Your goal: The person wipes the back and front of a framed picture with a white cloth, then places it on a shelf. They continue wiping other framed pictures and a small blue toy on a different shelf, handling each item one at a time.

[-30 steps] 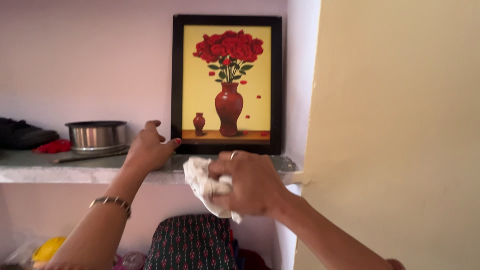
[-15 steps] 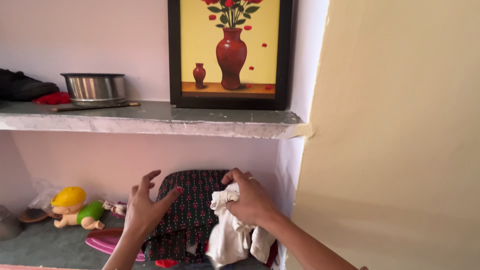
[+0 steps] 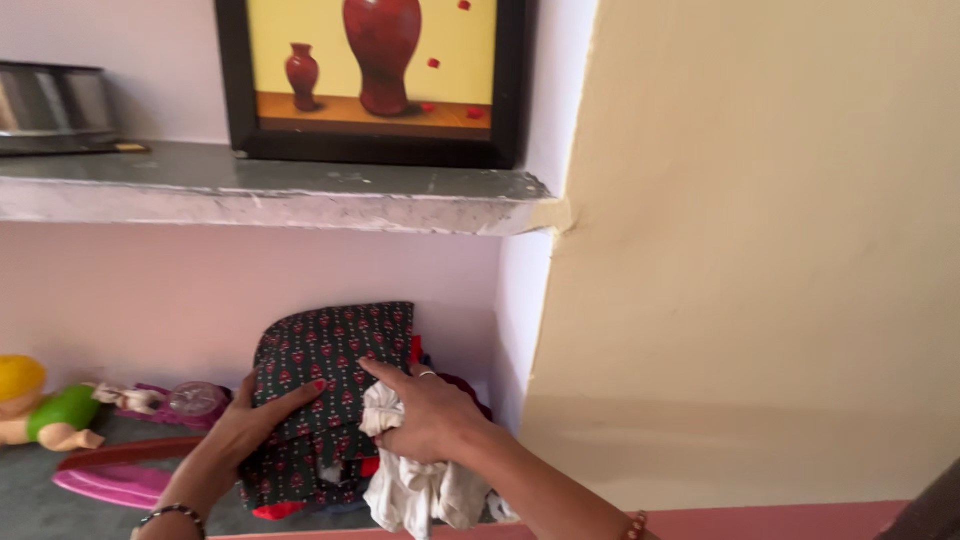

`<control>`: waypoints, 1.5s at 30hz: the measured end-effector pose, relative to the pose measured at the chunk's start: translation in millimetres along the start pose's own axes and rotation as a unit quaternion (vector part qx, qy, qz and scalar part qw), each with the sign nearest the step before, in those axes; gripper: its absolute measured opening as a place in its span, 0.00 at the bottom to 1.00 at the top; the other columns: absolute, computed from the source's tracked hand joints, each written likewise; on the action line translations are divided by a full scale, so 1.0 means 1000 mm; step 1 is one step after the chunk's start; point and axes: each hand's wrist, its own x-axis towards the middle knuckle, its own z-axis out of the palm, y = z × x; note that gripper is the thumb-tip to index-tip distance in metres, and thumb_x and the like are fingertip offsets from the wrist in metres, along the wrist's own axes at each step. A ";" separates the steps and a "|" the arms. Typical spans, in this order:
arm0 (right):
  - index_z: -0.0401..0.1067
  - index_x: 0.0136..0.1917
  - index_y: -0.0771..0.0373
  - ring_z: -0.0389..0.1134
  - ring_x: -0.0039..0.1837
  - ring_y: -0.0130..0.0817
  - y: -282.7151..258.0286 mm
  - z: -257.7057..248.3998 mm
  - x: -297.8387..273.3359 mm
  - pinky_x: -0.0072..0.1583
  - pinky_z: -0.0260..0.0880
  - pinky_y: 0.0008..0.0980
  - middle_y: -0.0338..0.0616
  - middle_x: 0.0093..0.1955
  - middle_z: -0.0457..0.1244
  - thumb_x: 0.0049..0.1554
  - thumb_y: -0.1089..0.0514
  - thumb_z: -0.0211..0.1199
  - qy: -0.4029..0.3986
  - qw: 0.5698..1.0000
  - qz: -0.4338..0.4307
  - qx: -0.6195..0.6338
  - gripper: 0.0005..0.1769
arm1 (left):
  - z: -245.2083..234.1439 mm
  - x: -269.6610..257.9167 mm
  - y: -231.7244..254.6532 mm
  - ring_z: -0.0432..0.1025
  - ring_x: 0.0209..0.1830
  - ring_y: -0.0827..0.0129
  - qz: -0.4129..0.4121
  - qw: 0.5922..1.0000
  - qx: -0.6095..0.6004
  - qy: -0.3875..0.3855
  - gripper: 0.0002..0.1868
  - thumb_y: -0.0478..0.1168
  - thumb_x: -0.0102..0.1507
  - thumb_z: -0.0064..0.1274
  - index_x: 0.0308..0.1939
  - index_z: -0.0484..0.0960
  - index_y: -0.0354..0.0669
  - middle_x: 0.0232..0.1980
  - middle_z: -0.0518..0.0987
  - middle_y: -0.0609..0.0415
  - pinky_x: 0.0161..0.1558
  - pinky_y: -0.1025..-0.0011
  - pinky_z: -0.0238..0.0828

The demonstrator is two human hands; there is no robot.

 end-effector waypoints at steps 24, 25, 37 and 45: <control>0.51 0.82 0.40 0.64 0.69 0.52 0.021 -0.016 -0.024 0.66 0.66 0.46 0.57 0.82 0.44 0.45 0.58 0.72 -0.014 0.984 0.012 -0.175 0.56 | 0.080 0.017 0.005 0.68 0.72 0.50 0.115 0.987 0.111 -0.020 0.82 0.66 0.37 0.75 0.81 0.39 0.40 0.73 0.68 0.35 0.71 0.60 0.64; 0.53 0.80 0.39 0.62 0.71 0.51 0.024 -0.018 -0.023 0.68 0.64 0.45 0.54 0.81 0.46 0.45 0.54 0.74 -0.010 0.988 0.008 -0.157 0.54 | 0.076 0.016 0.007 0.67 0.73 0.49 0.129 0.984 0.118 -0.025 0.82 0.66 0.37 0.75 0.81 0.38 0.39 0.73 0.68 0.35 0.71 0.60 0.64; 0.80 0.61 0.47 0.73 0.60 0.39 -0.043 -0.152 -0.087 0.63 0.71 0.36 0.41 0.59 0.72 0.41 0.44 0.76 -0.060 0.961 -0.259 -0.072 0.32 | -0.012 -0.117 0.158 0.64 0.75 0.59 0.241 0.794 0.546 -0.114 0.57 0.70 0.53 0.63 0.78 0.58 0.50 0.74 0.69 0.46 0.72 0.67 0.61; 0.80 0.57 0.52 0.75 0.57 0.31 -0.109 -0.219 -0.100 0.61 0.74 0.32 0.37 0.55 0.72 0.41 0.50 0.76 0.186 0.937 -0.294 0.030 0.28 | -0.067 -0.239 0.228 0.76 0.62 0.72 0.272 0.874 0.368 -0.164 0.37 0.58 0.59 0.62 0.70 0.71 0.56 0.58 0.85 0.58 0.64 0.69 0.68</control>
